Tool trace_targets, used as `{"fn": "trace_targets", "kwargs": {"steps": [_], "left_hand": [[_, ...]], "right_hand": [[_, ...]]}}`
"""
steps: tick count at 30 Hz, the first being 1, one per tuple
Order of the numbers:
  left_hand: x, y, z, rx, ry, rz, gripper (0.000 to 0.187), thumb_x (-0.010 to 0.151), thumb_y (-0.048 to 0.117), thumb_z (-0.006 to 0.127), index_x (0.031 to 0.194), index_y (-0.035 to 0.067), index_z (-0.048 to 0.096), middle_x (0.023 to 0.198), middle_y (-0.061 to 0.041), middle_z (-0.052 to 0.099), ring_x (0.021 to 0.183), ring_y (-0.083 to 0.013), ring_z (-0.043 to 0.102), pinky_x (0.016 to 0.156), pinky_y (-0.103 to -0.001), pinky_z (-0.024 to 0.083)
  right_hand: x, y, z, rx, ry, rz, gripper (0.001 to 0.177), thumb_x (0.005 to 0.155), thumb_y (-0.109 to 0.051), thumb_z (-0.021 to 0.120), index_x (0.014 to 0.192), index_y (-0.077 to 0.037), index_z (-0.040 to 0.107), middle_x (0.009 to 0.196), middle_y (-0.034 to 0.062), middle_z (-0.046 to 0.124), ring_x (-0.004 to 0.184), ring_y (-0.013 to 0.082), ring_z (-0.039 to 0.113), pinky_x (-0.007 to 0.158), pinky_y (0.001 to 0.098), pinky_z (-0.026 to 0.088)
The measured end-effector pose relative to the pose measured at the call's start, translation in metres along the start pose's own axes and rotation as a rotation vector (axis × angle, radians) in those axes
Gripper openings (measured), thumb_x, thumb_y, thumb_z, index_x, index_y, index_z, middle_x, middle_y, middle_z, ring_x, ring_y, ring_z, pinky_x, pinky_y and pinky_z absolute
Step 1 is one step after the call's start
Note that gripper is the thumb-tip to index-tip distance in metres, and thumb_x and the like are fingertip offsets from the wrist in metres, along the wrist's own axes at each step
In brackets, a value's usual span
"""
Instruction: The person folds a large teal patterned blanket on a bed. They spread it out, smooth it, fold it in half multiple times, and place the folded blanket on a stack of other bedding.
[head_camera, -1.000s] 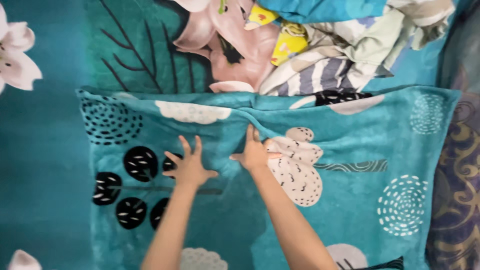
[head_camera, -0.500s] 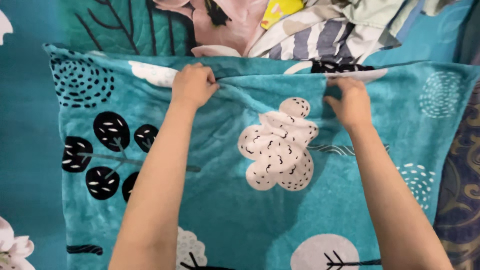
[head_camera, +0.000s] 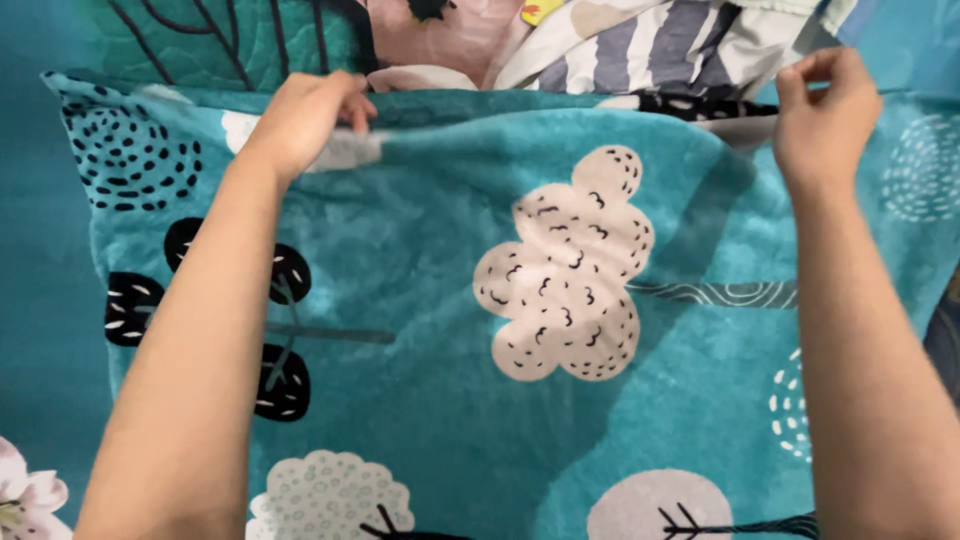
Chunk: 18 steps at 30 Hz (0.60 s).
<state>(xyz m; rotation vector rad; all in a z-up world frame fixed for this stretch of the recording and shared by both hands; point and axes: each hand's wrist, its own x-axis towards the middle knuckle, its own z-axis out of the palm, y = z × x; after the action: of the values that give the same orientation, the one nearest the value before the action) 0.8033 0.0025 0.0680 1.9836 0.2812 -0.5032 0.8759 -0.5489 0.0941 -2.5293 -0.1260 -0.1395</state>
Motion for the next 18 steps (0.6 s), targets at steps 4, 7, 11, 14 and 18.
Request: {"fn": "trace_targets", "kwargs": {"steps": [4,7,11,14,18], "left_hand": [[-0.007,-0.013,0.001,0.509,-0.072,-0.038,0.034,0.078,0.041,0.090,0.090,0.012,0.077,0.094,-0.012,0.076,0.089,-0.0316,0.071,0.080,-0.041,0.053],[-0.017,-0.024,-0.003,0.630,0.000,0.164,0.032,0.073,0.025,0.086,0.100,0.012,0.075,0.096,-0.011,0.076,0.091,-0.0362,0.069,0.077,-0.046,0.051],[-0.017,-0.020,-0.010,0.711,0.420,0.450,0.017,0.082,0.020,0.084,0.097,0.014,0.078,0.099,-0.012,0.070,0.091,-0.0387,0.069,0.078,-0.050,0.052],[-0.016,-0.009,0.002,0.807,0.701,0.398,0.010,0.083,0.017,0.083,0.091,0.014,0.077,0.094,-0.008,0.068,0.090,-0.0386,0.067,0.073,-0.054,0.050],[0.004,0.004,0.020,0.611,0.696,0.097,0.012,0.092,0.015,0.071,0.104,0.014,0.070,0.116,-0.005,0.062,0.105,-0.0374,0.063,0.085,-0.054,0.047]], "right_hand": [[-0.005,0.002,-0.006,-0.289,-0.189,-0.435,0.045,0.072,0.004,0.073,0.117,0.001,0.073,0.100,0.0228,0.071,0.085,0.0436,0.068,0.078,0.0460,0.055],[-0.018,0.015,-0.004,-0.593,-0.216,-0.251,0.019,0.087,-0.008,0.079,0.106,-0.008,0.080,0.104,0.0201,0.075,0.090,0.0458,0.066,0.083,0.0490,0.054],[-0.027,0.043,-0.010,-0.422,-0.070,0.027,0.023,0.097,-0.003,0.061,0.113,-0.005,0.077,0.111,0.0212,0.073,0.104,0.0418,0.068,0.097,0.0483,0.054],[-0.030,0.064,0.000,-0.491,0.059,0.090,0.015,0.104,-0.008,0.063,0.107,-0.002,0.076,0.103,0.0231,0.073,0.092,0.0450,0.065,0.086,0.0519,0.052],[-0.010,0.084,0.013,-0.466,0.252,0.035,0.018,0.106,-0.006,0.058,0.112,0.000,0.073,0.099,0.0213,0.073,0.089,0.0424,0.067,0.078,0.0510,0.052]]}}
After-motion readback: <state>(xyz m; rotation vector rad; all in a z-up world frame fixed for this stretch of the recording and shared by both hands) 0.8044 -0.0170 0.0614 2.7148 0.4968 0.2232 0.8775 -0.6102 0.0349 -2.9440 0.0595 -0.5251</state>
